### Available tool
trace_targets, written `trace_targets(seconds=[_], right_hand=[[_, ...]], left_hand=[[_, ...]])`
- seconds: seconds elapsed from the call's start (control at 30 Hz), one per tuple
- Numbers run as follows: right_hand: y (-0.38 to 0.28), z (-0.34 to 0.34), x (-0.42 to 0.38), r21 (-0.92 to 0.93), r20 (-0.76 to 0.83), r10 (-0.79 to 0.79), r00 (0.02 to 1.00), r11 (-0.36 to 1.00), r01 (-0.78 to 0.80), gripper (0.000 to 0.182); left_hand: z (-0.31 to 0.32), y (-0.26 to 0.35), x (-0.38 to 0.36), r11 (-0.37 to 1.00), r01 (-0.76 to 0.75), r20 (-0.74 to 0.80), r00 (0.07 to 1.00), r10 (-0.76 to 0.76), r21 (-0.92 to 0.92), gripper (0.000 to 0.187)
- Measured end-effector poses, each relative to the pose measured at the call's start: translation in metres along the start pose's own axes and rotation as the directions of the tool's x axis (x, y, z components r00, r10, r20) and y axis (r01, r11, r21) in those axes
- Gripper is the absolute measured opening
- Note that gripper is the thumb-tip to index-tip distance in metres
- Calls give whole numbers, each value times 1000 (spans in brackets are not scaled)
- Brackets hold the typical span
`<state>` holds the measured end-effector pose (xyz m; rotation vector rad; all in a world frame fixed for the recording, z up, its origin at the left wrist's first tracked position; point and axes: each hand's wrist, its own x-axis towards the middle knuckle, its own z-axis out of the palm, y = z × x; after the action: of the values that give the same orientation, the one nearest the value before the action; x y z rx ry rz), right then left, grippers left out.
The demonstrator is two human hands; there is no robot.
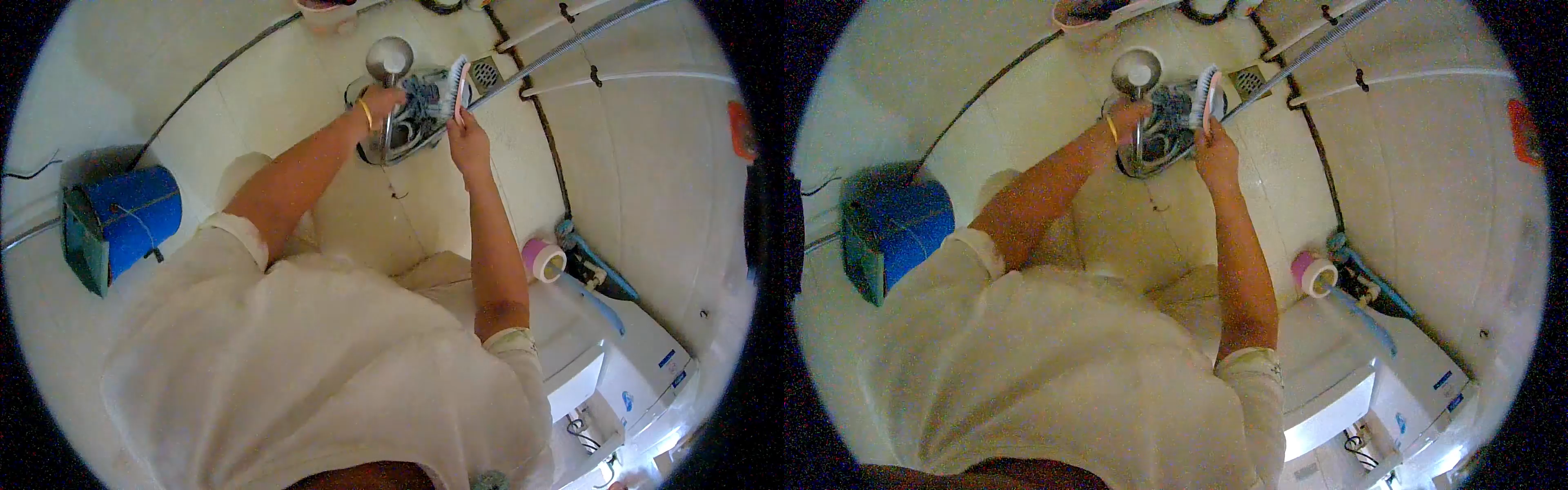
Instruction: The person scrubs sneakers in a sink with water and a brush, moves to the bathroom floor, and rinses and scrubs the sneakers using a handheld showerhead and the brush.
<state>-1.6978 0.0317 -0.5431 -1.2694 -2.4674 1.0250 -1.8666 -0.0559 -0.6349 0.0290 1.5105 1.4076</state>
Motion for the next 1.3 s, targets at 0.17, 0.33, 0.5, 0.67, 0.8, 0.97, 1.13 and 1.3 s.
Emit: trace_targets(seconds=[0.17, 0.33, 0.5, 0.67, 0.8, 0.97, 1.13, 1.3], right_hand=[[14, 9, -10, 90, 147, 188, 971, 975, -202, 37], [24, 19, -22, 120, 148, 224, 963, 963, -242, 39], [27, 18, -18, 147, 162, 130, 978, 977, -155, 48], [29, 36, -6, 228, 282, 173, 944, 944, -240, 49], [16, 40, -9, 310, 369, 312, 876, 847, -432, 50], [68, 63, -18, 225, 286, 245, 926, 923, -313, 52], [94, 70, -22, 213, 41, 202, 978, 955, -206, 50], [34, 30, -30, 88, 32, 283, 959, 955, -284, 48]], left_hand=[[-21, 28, 29, 964, 245, 129, 964, -231, -107, 13], [-39, 23, 57, 945, 279, 109, 959, -263, -170, 13], [-42, 39, 81, 963, 265, 64, 961, -268, 57, 11], [-32, 36, 85, 846, 40, 189, 968, -164, 531, 21], [-41, -33, 132, 474, -536, 512, 837, 193, 699, 36], [-21, 41, 49, 416, -232, 292, 953, -84, 879, 36], [-21, 41, 75, 142, -386, 406, 899, -164, 911, 30], [-27, 76, 36, 610, -116, 293, 935, -199, 784, 19]])
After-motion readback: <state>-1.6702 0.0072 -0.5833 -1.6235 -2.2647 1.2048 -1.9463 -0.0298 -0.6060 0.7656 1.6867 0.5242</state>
